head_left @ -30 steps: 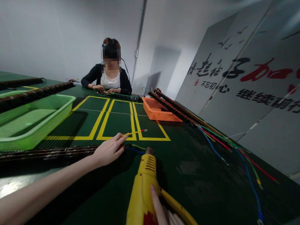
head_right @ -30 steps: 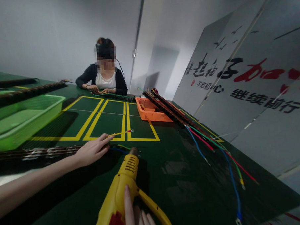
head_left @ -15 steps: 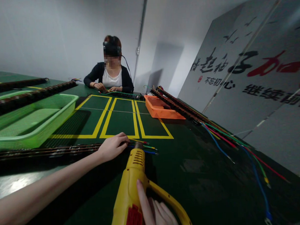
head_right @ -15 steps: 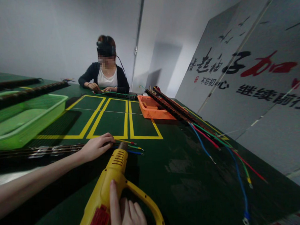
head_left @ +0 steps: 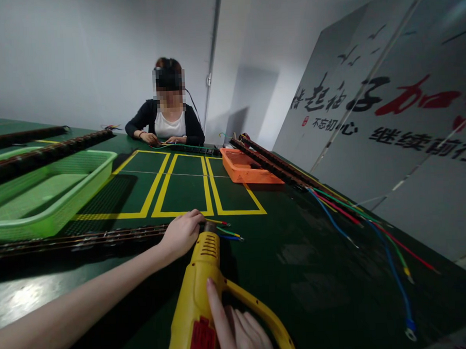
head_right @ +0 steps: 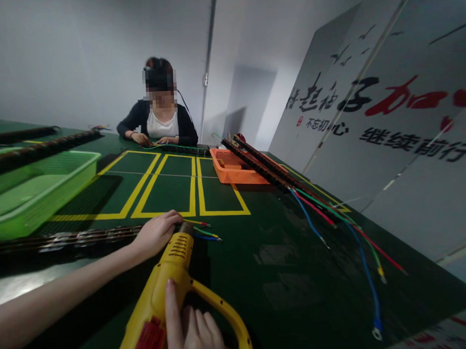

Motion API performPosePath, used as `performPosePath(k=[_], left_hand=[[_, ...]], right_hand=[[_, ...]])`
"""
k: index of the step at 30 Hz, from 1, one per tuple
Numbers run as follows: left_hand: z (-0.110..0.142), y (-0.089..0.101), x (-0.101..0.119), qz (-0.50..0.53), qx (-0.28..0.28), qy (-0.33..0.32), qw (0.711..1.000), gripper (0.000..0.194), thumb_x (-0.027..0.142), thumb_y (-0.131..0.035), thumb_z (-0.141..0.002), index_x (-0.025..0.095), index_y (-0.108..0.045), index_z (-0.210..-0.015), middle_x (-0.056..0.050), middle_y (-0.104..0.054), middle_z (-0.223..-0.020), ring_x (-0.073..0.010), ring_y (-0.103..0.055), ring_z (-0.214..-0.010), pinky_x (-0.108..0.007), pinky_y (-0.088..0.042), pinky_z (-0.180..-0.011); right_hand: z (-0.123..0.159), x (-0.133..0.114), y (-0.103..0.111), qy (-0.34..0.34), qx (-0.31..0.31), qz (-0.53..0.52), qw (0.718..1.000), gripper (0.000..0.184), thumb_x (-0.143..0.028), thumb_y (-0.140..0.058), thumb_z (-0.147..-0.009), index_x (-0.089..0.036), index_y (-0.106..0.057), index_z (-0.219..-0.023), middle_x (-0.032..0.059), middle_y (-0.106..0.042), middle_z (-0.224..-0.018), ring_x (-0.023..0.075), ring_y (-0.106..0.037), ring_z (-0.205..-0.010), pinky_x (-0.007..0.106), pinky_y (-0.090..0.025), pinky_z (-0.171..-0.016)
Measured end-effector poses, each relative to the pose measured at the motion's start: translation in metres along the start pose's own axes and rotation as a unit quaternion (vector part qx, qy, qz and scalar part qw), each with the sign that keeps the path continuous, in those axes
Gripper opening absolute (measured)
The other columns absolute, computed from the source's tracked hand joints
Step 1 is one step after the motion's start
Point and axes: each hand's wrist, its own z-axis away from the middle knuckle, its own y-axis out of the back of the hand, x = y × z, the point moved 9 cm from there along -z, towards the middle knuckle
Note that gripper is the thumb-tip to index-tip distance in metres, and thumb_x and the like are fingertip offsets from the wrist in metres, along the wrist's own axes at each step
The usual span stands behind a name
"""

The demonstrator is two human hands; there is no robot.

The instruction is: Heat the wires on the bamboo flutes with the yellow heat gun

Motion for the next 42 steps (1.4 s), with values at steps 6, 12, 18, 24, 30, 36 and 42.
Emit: performPosePath(k=[6,12,18,24,30,36,42], left_hand=[[0.007,0.0,-0.002,-0.004,0.051,0.009,0.999,0.031,0.014,-0.029,-0.085,0.019,-0.055,-0.101,-0.004,-0.059,-0.11,-0.0203,-0.057,-0.098,-0.036,-0.043,-0.087],[0.006,-0.001,-0.003,-0.006,0.068,-0.009,0.998,0.027,0.016,-0.029,-0.088,0.02,-0.054,-0.099,-0.004,-0.059,-0.106,-0.0197,-0.057,-0.095,-0.035,-0.044,-0.085],[0.008,-0.002,0.0,-0.027,0.08,-0.036,0.996,0.025,0.014,-0.033,-0.088,0.019,-0.053,-0.102,-0.004,-0.058,-0.109,-0.0196,-0.056,-0.097,-0.035,-0.044,-0.086],[0.009,0.0,0.003,-0.047,0.085,-0.043,0.994,0.022,0.019,-0.035,-0.091,0.019,-0.053,-0.103,-0.005,-0.058,-0.109,-0.0199,-0.057,-0.098,-0.035,-0.044,-0.085],[0.01,0.0,0.004,-0.044,0.086,-0.047,0.994,0.024,0.023,-0.033,-0.093,0.018,-0.054,-0.104,-0.005,-0.058,-0.111,-0.0193,-0.056,-0.099,-0.034,-0.044,-0.084],[0.007,0.004,0.003,0.012,0.065,-0.008,0.998,0.042,0.037,-0.022,-0.097,0.018,-0.059,-0.098,-0.005,-0.061,-0.106,-0.0188,-0.058,-0.096,-0.033,-0.043,-0.085],[0.004,0.005,-0.005,0.067,0.047,0.044,0.996,0.05,0.042,-0.018,-0.096,0.02,-0.063,-0.096,-0.004,-0.063,-0.106,-0.0197,-0.059,-0.098,-0.03,-0.043,-0.085]], right_hand=[[0.0,0.001,-0.002,0.024,0.01,0.019,0.999,0.083,-0.008,-0.045,-0.067,-0.013,-0.019,-0.146,0.0038,-0.066,-0.079,0.0191,-0.065,-0.066,0.029,-0.054,-0.061],[0.005,0.004,-0.005,0.074,-0.001,-0.015,0.997,0.09,-0.016,-0.05,-0.068,-0.009,-0.008,-0.148,0.0051,-0.068,-0.083,0.0192,-0.065,-0.067,0.028,-0.054,-0.061],[0.013,0.021,-0.004,0.067,-0.042,-0.028,0.996,0.099,-0.018,-0.057,-0.068,-0.011,-0.001,-0.149,0.0064,-0.069,-0.098,0.0205,-0.067,-0.081,0.028,-0.056,-0.071],[0.023,0.057,-0.007,-0.018,-0.097,-0.062,0.993,0.107,-0.015,-0.062,-0.066,-0.02,0.005,-0.148,0.0068,-0.065,-0.114,0.0225,-0.065,-0.095,0.031,-0.054,-0.081],[0.025,0.08,0.003,-0.105,-0.107,-0.066,0.987,0.114,-0.042,-0.072,-0.063,-0.018,-0.001,-0.149,0.0117,-0.057,-0.126,0.0292,-0.062,-0.103,0.038,-0.054,-0.082],[0.026,0.069,0.011,-0.09,-0.045,-0.021,0.995,0.099,-0.034,-0.063,-0.07,-0.016,-0.006,-0.149,0.011,-0.062,-0.117,0.0282,-0.064,-0.099,0.039,-0.055,-0.079],[0.018,0.046,0.009,-0.075,-0.03,-0.012,0.997,0.09,-0.026,-0.059,-0.076,-0.015,-0.007,-0.149,0.0094,-0.067,-0.106,0.026,-0.067,-0.089,0.036,-0.056,-0.074]])
